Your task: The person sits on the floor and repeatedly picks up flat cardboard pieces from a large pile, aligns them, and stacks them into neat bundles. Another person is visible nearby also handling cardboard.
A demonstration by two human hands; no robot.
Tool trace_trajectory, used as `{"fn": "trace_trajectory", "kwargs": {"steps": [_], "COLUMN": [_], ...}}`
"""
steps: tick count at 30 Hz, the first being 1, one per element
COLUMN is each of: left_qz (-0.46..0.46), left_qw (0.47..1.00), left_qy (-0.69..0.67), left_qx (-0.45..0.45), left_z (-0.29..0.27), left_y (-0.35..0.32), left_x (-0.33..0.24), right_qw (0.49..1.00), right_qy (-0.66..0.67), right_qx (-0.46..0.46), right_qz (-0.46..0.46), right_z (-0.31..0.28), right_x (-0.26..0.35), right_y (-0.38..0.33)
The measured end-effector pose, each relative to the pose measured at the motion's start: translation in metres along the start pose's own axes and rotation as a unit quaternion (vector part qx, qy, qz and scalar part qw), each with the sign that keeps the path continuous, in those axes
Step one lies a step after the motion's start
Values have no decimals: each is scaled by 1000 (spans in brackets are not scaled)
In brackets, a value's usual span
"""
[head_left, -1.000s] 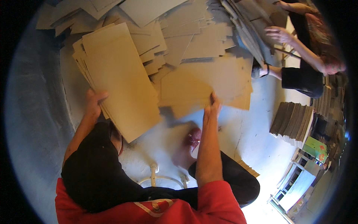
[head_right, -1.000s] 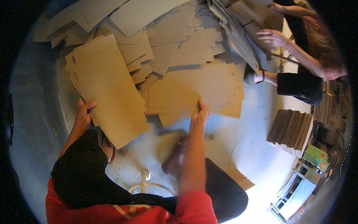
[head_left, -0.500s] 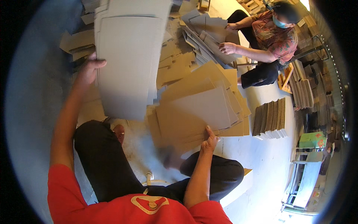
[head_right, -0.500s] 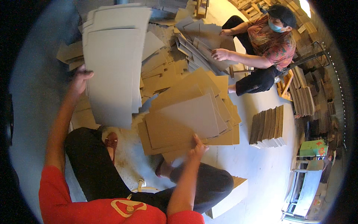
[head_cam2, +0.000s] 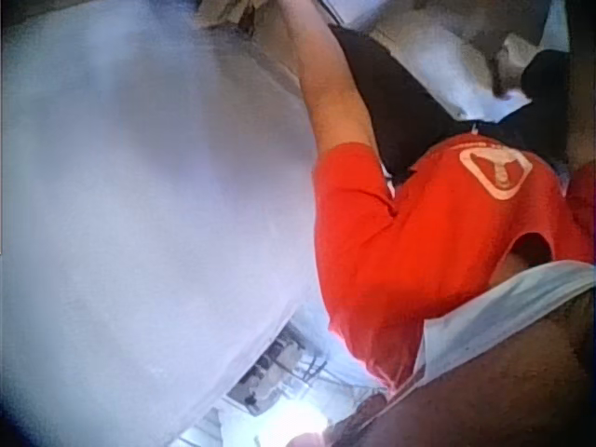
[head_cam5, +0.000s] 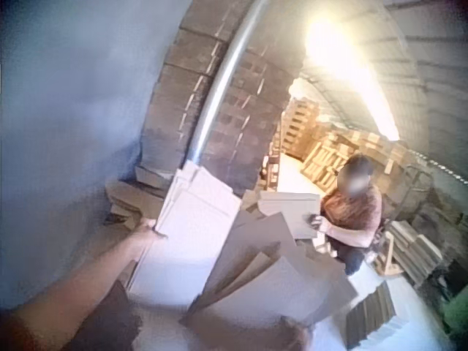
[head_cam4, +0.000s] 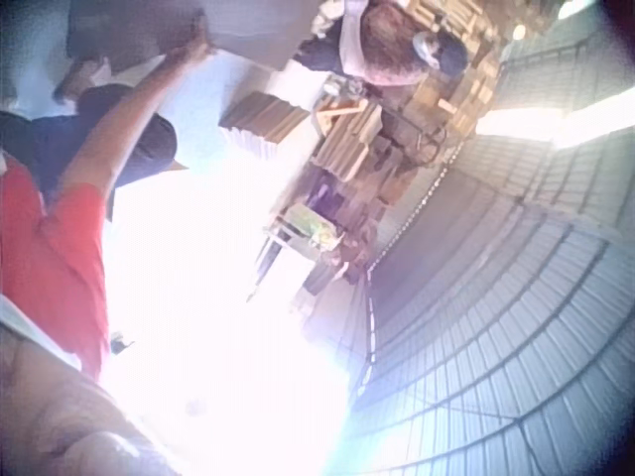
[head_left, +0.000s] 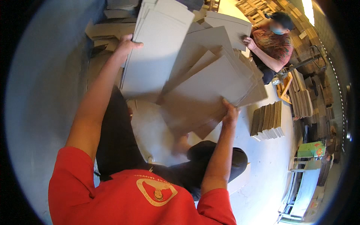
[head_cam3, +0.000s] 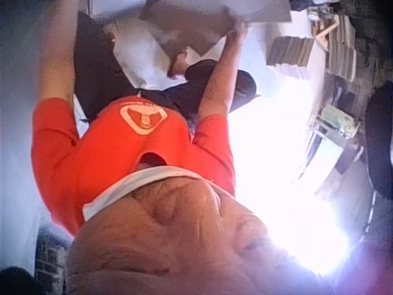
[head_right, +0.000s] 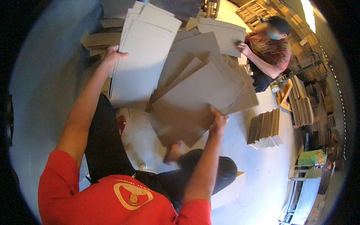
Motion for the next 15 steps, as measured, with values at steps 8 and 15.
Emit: {"fn": "trace_trajectory", "kwargs": {"steps": [8, 15], "left_qz": [81, 97], "left_qw": [977, 979], "left_qy": [-126, -52], "left_qx": [-151, -170], "left_z": [-68, -91], "left_y": [-16, -19], "left_x": [-11, -19], "right_qw": [886, 825], "right_qy": [-422, -538], "right_qx": [185, 172], "right_qz": [-56, -28], "right_z": [53, 125], "right_x": [-135, -199], "right_y": [87, 12]}}
Point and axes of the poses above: each hand's wrist, its own y-axis towards the middle knuckle, its own z-axis out of the palm, x = y × z, the point moved 6 cm from there along y, towards the middle knuckle
